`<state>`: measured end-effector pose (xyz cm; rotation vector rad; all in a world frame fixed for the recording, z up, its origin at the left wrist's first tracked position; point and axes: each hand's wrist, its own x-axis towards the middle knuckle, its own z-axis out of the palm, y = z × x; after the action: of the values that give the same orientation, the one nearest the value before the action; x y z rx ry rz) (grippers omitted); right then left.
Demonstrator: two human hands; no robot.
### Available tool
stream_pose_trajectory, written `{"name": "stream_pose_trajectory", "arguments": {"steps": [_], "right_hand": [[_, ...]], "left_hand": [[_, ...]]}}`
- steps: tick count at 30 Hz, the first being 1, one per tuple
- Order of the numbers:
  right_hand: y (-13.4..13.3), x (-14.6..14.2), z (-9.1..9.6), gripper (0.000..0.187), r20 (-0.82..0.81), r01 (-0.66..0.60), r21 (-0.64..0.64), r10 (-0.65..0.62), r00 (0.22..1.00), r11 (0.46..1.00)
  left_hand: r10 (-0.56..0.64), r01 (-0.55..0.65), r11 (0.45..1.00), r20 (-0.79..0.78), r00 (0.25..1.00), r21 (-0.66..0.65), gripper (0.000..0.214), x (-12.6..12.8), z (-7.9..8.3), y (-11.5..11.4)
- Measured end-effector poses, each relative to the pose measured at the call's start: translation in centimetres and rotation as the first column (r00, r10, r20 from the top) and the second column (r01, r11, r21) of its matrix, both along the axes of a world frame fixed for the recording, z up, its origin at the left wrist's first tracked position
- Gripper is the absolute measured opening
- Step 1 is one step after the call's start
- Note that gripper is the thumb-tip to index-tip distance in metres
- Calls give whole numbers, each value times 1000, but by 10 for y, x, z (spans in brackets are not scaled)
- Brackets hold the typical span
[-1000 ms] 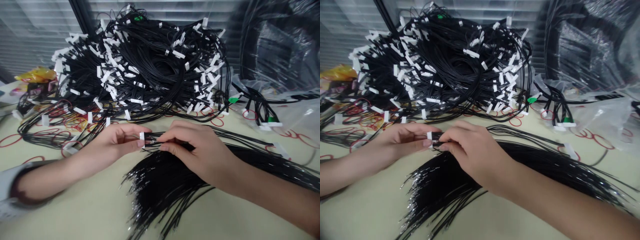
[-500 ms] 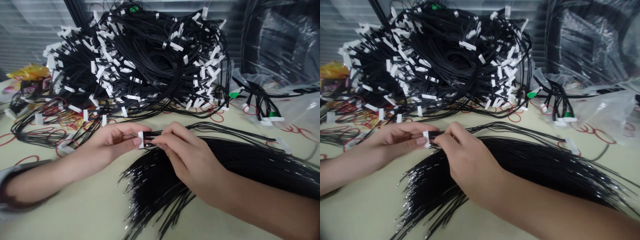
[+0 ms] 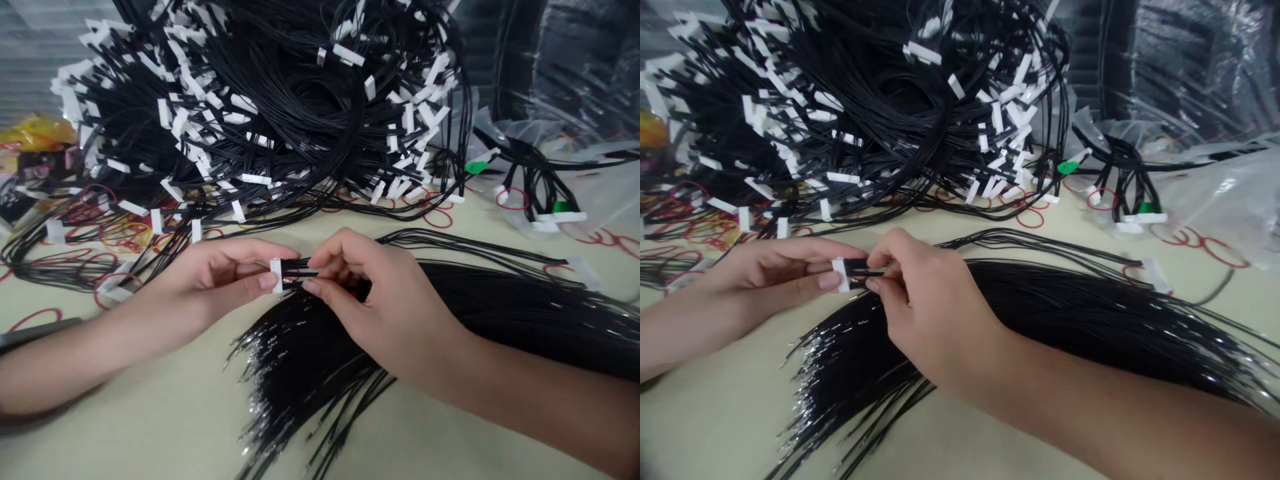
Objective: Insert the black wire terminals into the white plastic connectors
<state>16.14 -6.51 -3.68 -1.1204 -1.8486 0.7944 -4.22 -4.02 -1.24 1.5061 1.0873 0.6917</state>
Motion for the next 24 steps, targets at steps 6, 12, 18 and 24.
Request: {"name": "stream_pose_trajectory", "arguments": {"steps": [6, 12, 18, 24], "right_hand": [[1, 1, 2, 15, -22, -20, -87, 18, 1000, 996], [0, 1, 2, 17, -54, -38, -120, 32, 998, 992], [1, 2, 3, 18, -43, -41, -128, 35, 998, 991], [3, 0, 3, 20, -47, -35, -133, 29, 998, 991]], "left_hand": [[13, -13, 1000, 6, 1000, -19, 16, 2, 1, 0], [5, -4, 1000, 21, 1000, -29, 19, 1, 1, 0], [12, -10, 999, 32, 999, -32, 22, 3, 1, 0], [-2, 3, 999, 29, 1000, -47, 21, 4, 2, -1]]}}
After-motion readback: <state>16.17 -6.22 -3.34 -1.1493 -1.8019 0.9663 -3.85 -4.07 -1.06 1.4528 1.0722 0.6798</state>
